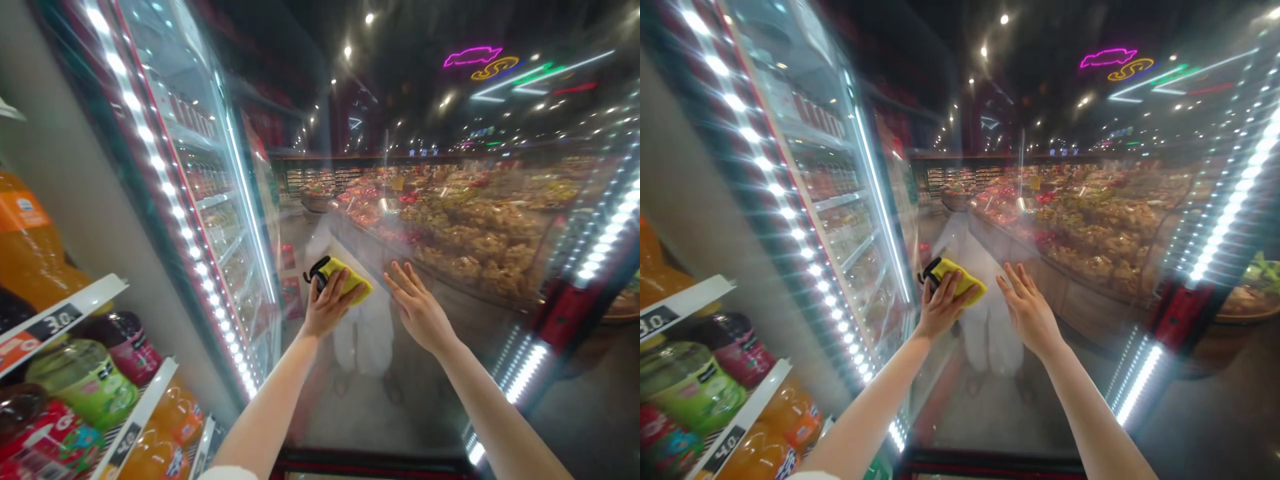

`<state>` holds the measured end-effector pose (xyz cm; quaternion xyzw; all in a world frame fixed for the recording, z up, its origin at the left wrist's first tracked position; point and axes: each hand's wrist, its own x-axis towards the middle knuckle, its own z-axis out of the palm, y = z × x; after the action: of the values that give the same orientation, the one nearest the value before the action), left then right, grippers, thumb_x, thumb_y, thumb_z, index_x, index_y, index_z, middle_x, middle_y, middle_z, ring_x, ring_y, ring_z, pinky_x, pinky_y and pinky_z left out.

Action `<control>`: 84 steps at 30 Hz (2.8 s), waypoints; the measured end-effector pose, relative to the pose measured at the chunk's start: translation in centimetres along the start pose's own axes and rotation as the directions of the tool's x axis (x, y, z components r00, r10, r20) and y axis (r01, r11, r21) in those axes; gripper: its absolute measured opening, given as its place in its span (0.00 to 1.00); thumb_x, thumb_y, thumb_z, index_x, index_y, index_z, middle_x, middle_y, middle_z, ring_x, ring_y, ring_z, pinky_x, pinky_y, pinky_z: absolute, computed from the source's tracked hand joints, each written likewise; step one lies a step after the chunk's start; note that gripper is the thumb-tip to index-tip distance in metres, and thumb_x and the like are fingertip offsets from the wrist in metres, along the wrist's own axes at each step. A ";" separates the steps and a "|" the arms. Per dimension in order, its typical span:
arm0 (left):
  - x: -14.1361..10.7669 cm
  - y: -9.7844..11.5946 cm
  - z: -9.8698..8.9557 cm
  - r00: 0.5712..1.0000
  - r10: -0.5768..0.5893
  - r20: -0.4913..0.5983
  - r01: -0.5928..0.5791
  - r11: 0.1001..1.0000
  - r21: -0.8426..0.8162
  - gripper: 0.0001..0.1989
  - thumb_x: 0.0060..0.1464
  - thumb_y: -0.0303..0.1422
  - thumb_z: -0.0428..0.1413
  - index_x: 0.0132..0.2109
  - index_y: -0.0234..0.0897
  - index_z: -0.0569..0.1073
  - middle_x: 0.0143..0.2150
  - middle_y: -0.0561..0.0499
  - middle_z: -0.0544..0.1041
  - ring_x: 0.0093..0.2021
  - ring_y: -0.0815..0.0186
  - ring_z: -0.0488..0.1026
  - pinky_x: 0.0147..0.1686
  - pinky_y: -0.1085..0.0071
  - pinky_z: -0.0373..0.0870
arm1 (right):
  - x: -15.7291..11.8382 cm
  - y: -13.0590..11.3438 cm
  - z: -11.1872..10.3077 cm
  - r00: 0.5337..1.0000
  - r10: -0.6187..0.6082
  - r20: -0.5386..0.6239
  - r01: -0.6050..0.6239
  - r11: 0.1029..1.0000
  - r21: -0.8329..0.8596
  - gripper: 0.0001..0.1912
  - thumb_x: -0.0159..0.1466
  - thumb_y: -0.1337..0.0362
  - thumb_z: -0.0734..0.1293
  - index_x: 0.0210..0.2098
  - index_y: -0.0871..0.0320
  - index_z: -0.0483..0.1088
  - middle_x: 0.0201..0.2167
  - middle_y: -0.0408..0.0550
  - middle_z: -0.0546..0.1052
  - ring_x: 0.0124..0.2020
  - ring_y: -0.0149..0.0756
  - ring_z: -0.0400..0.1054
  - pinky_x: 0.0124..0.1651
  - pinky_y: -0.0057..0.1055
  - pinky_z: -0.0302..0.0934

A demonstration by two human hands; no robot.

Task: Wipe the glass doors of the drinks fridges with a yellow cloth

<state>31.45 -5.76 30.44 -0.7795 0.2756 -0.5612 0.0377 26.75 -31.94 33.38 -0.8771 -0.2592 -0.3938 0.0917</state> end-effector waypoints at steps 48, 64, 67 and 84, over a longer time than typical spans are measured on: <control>12.9 14.3 6.2 0.988 -0.088 0.126 0.103 0.988 -0.115 0.32 0.65 0.35 0.56 0.71 0.61 0.58 0.71 0.48 0.66 0.71 0.53 0.63 0.74 0.42 0.33 | -10.9 21.7 -5.0 0.993 0.079 0.090 -0.059 0.978 -0.202 0.33 0.65 0.77 0.58 0.69 0.57 0.63 0.75 0.52 0.55 0.76 0.53 0.45 0.71 0.60 0.54; 18.4 20.7 10.4 0.964 0.265 0.023 -0.258 0.952 -0.165 0.30 0.67 0.29 0.52 0.71 0.61 0.60 0.72 0.54 0.66 0.73 0.65 0.58 0.75 0.51 0.35 | -13.6 25.6 -7.0 0.996 0.036 0.086 -0.012 0.964 -0.265 0.29 0.67 0.79 0.56 0.64 0.62 0.68 0.71 0.55 0.63 0.74 0.48 0.51 0.73 0.54 0.53; 18.1 22.3 10.7 0.989 0.147 0.034 -0.137 0.970 -0.203 0.31 0.67 0.29 0.51 0.72 0.59 0.59 0.72 0.51 0.64 0.73 0.62 0.59 0.75 0.49 0.35 | -15.1 26.3 -6.4 0.996 0.081 0.026 -0.072 0.961 -0.265 0.30 0.67 0.79 0.56 0.67 0.63 0.64 0.72 0.57 0.61 0.75 0.47 0.46 0.72 0.52 0.56; 20.3 26.5 11.8 0.921 0.368 0.126 -0.281 0.855 -0.436 0.29 0.68 0.25 0.44 0.68 0.63 0.63 0.70 0.60 0.69 0.70 0.73 0.64 0.73 0.60 0.49 | -19.7 28.2 -5.2 0.994 0.100 -0.042 -0.105 0.986 -0.129 0.42 0.66 0.81 0.55 0.76 0.52 0.45 0.73 0.53 0.58 0.74 0.41 0.51 0.71 0.44 0.60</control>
<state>36.13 -40.73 33.74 -0.7654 0.5097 -0.3928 -0.0039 27.32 -65.36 23.53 -0.8863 -0.1857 -0.4202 0.0587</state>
